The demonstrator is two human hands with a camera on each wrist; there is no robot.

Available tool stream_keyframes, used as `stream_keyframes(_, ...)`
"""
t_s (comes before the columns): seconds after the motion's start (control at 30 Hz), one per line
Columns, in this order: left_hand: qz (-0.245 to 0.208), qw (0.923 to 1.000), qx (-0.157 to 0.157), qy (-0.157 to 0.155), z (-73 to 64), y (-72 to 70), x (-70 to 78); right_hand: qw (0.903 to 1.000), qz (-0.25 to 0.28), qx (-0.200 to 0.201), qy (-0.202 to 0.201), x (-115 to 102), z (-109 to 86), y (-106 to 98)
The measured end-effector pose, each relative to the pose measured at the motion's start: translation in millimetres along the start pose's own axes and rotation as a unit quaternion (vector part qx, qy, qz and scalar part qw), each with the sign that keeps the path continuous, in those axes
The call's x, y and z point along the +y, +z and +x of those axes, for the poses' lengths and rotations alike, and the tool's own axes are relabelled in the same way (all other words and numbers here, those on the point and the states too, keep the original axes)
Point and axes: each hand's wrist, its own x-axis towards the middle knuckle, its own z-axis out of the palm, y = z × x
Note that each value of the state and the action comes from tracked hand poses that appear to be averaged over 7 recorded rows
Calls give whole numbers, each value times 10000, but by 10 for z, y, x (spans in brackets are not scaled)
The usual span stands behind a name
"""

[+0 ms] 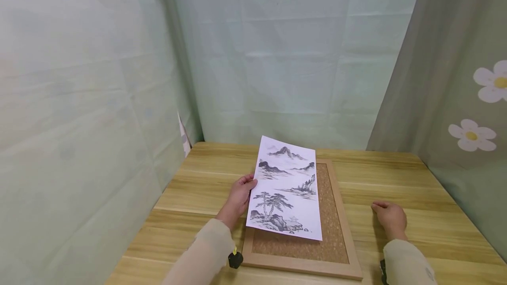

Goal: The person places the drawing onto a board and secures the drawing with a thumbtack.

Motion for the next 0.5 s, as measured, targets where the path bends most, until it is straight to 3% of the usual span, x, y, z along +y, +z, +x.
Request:
stream_keyframes(0.2,143,9999,-30,-23,-48,106,-143,10000,-38,68,19,4,9,19)
stream_keyframes(0.5,1215,9925,-92,-35,-153,162,-255,9999,26,130,47,-4,6,43)
